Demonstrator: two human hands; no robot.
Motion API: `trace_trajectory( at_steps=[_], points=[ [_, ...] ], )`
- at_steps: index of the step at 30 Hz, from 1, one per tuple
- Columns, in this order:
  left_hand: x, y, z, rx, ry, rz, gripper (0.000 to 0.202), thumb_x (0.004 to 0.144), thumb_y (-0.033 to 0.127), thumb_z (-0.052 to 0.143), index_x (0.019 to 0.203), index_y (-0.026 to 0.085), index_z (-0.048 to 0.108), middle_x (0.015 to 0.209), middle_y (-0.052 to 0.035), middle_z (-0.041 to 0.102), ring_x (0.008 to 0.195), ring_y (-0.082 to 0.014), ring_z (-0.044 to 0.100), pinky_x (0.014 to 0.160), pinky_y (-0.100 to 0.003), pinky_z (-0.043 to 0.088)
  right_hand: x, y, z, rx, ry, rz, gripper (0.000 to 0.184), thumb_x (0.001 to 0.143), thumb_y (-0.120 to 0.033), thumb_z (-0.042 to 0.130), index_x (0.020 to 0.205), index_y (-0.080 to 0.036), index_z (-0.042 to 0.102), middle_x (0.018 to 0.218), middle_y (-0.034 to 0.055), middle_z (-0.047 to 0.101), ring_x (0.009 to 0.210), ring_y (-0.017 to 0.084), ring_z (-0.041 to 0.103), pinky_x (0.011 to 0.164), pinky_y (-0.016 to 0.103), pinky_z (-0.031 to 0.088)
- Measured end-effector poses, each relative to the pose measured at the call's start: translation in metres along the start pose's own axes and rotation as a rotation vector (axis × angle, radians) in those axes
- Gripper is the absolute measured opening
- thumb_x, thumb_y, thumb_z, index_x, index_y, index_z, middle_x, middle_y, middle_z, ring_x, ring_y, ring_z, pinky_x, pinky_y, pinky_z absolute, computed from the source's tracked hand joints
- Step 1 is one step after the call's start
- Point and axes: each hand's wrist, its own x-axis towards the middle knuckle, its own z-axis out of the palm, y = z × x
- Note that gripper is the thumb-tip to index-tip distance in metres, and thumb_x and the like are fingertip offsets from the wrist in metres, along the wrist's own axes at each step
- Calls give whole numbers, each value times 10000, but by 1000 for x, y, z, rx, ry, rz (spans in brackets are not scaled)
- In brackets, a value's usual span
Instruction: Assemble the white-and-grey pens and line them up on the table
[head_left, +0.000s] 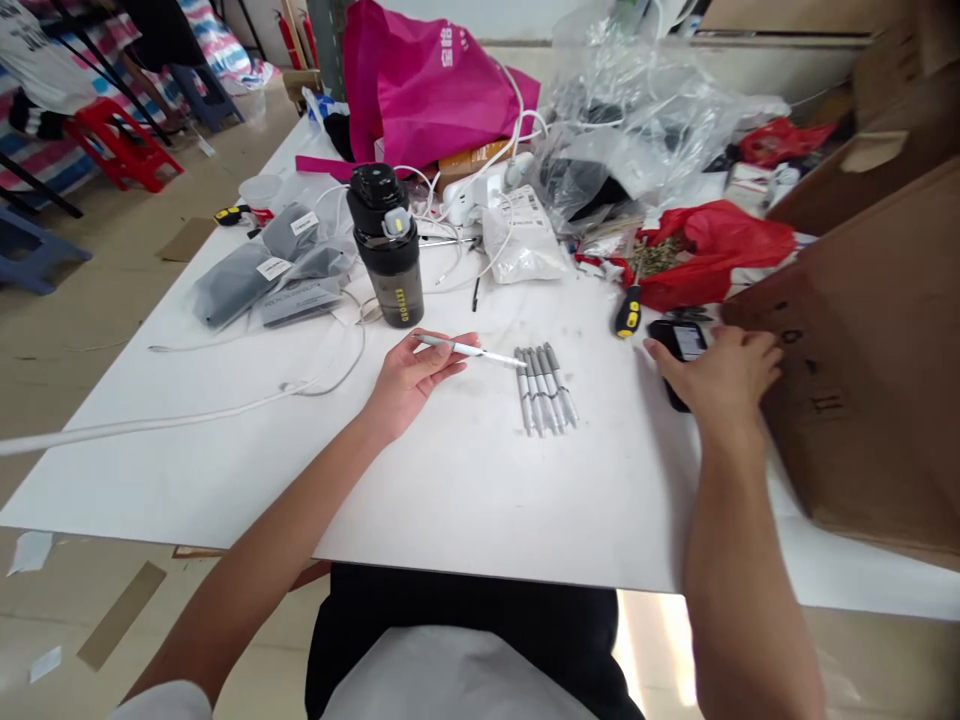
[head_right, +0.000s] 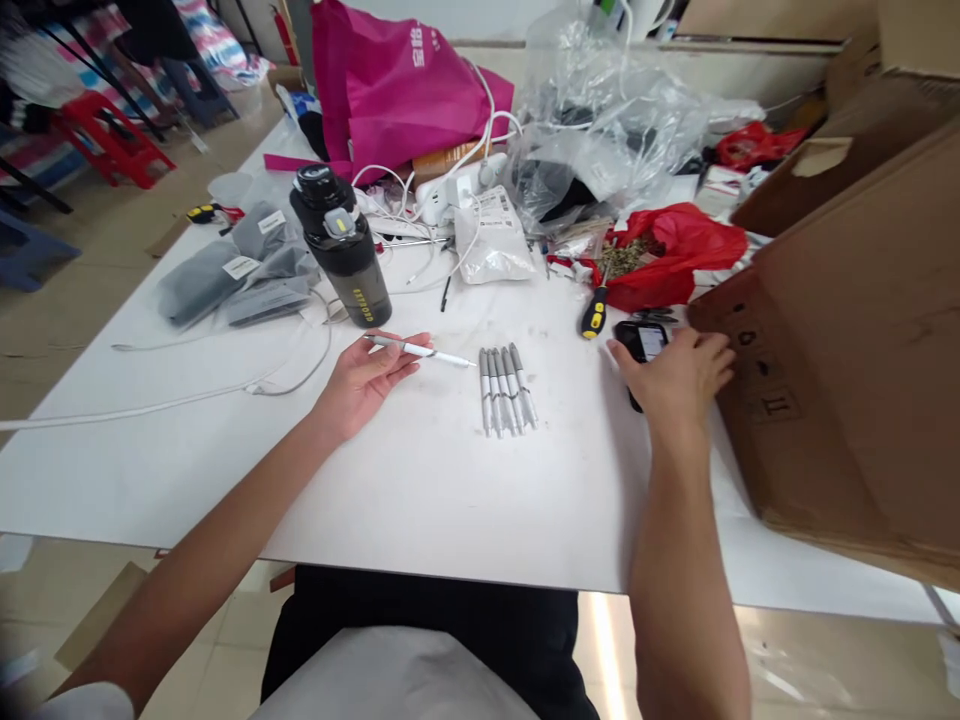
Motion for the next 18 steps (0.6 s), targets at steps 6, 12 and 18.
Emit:
trace_trajectory(
  at_steps=[6,12,18],
  points=[
    [-1,-2,3,64,-32,-8,390,839,345,959,869,198,599,1153,-100,848,1135,-234,795,937,-344,625,-34,-44,-26,487,-122,-666,495,1029,-559,616,1330,-167,647,1194,206,721,1089,339,660,981,460,492],
    [-4,-16,9,247,-49,25,306,825,309,968,948,181,719,1175,-101,843,1080,-208,783,1048,-391,601,-98,-94,-32,704,-314,-1158,463,1061,-567,679,1358,-216,625,1090,113,759,954,286,728,874,424,578],
    [-7,-22,10,412,-72,117,283,896,390,900,1041,203,745,1156,-94,835,1025,-220,789,989,-401,630,-112,-100,-26,616,-383,-1195,247,1190,-323,414,1243,-209,627,1001,85,726,778,222,679,672,355,503]
  ],
)
